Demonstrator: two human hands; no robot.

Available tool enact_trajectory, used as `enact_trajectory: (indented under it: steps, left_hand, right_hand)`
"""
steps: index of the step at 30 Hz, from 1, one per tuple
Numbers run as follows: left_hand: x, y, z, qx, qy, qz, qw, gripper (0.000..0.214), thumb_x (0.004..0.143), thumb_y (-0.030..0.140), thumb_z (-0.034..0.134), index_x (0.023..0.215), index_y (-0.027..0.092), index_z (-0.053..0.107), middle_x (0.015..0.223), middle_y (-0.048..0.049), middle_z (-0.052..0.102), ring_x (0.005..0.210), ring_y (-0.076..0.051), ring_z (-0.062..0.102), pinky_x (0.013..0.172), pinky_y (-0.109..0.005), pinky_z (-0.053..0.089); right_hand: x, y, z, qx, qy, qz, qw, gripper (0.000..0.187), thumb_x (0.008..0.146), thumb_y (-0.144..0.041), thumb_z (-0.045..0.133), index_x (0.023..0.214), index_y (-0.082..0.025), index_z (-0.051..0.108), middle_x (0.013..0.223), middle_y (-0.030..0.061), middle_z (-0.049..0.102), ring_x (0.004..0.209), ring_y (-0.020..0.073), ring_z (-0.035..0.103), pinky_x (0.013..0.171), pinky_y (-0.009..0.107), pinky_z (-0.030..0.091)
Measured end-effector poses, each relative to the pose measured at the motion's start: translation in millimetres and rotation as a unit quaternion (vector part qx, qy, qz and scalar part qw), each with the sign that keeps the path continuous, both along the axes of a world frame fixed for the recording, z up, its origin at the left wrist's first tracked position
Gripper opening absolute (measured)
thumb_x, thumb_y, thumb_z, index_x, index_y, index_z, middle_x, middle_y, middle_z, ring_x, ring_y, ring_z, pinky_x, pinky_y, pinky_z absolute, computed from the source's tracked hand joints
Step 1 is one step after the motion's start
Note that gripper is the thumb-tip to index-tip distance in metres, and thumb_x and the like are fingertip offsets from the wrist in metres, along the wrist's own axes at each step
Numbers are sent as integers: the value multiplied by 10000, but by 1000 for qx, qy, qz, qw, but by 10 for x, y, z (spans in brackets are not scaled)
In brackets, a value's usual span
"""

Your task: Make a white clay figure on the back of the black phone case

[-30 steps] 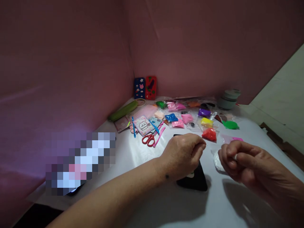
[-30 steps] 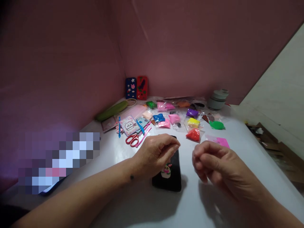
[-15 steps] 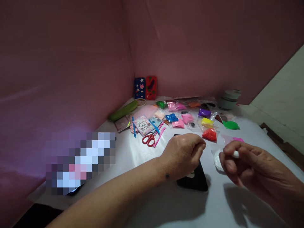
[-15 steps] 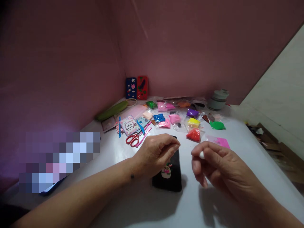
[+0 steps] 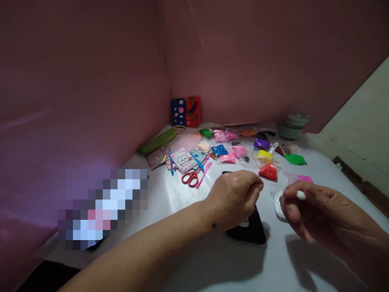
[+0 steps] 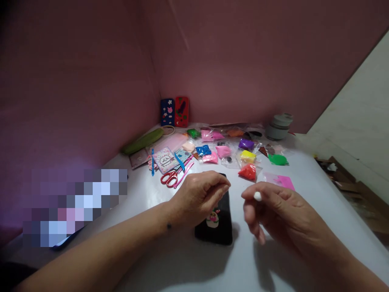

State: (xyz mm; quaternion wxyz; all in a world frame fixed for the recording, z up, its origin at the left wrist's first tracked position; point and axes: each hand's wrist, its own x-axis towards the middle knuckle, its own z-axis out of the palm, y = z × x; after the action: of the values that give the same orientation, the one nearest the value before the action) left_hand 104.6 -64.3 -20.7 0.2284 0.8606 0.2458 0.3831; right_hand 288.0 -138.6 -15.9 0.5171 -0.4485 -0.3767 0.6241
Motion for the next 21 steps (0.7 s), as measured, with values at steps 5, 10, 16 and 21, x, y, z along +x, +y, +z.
enact_trajectory:
  steps: [5,10,16,21]
  left_hand:
    - [6,8,-15,2,-6,-2,1000,159,848,142,500,843,116,657,776,-59,696,681,-127,614,643,-248,495]
    - [11,11,-20,9,-7,-3,1000,163,850,144,501,855,108,661,773,-62,695,675,-130,613,640,-250,494]
    - [13,4,-23,10,-8,-5,1000,166,851,139,508,858,92,667,778,-69,694,691,-130,618,648,-243,490]
    - [16,3,-19,2,-13,-7,1000,156,845,132,518,846,87,668,766,-70,690,676,-125,611,639,-236,478]
  right_hand:
    - [-44,1,48,9,-4,-36,999,202,589,-325,844,691,-231,698,602,-1,593,511,112,511,442,208,423]
    - [-90,-3,111,-14,-4,-26,1000,154,649,-282,815,730,-226,696,739,38,693,577,137,603,486,214,475]
    - [-38,5,50,-8,6,-14,1000,203,725,-414,741,787,-224,701,561,9,604,465,122,509,408,216,415]
    - [-70,18,77,10,2,-32,999,207,594,-262,838,675,-222,652,647,12,617,549,142,548,461,228,447]
